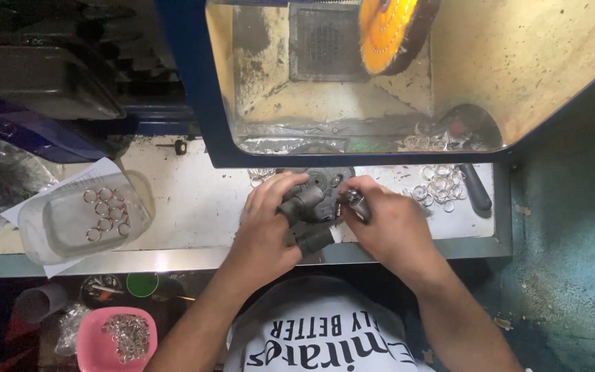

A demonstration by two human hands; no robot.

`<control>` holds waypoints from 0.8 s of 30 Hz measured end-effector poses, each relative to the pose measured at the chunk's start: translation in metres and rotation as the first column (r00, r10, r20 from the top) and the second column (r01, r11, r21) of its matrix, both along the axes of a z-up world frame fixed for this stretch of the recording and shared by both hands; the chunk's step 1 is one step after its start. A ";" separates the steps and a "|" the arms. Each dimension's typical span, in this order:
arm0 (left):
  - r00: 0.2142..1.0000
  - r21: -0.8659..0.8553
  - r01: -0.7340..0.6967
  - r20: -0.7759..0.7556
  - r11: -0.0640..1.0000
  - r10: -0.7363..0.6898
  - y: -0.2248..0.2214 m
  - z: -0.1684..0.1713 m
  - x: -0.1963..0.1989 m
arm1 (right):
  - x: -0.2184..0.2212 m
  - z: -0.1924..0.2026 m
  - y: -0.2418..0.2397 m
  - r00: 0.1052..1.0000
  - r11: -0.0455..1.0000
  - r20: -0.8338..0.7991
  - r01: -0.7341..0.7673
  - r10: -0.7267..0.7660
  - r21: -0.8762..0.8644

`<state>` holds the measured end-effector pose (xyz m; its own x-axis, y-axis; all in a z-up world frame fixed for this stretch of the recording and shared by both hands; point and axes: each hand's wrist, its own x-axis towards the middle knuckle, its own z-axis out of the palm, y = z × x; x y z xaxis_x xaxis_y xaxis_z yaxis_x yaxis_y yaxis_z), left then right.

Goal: Polishing small metal rings using a handheld rotary tool at a jewelry workbench.

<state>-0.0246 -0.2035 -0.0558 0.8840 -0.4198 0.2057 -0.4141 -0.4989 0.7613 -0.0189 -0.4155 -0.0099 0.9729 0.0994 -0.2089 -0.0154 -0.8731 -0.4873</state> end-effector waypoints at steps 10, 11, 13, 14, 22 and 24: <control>0.994 0.217 0.050 0.089 0.975 -0.070 -0.022 0.011 0.004 | -0.017 -0.032 -0.010 0.957 0.990 0.287 -0.011 0.052 -0.142; 0.995 0.204 0.040 0.082 0.978 -0.058 -0.024 0.007 0.005 | -0.018 -0.031 -0.008 0.957 0.990 0.287 0.011 0.029 -0.138; 0.996 0.191 0.024 0.079 0.981 -0.040 -0.026 0.004 0.005 | -0.019 -0.028 -0.009 0.957 0.991 0.290 0.028 0.013 -0.134; 0.997 0.166 0.022 0.069 0.986 -0.034 -0.026 0.004 0.005 | -0.020 -0.028 -0.010 0.965 0.989 0.263 0.049 -0.011 -0.140; 1.000 0.096 0.015 0.021 0.995 -0.017 -0.025 0.010 0.008 | -0.016 -0.025 -0.007 0.974 0.989 0.221 0.088 -0.059 -0.121; 1.000 0.070 0.004 0.014 0.998 -0.005 -0.025 0.011 0.008 | -0.015 -0.021 -0.006 0.980 0.991 0.184 0.091 -0.071 -0.102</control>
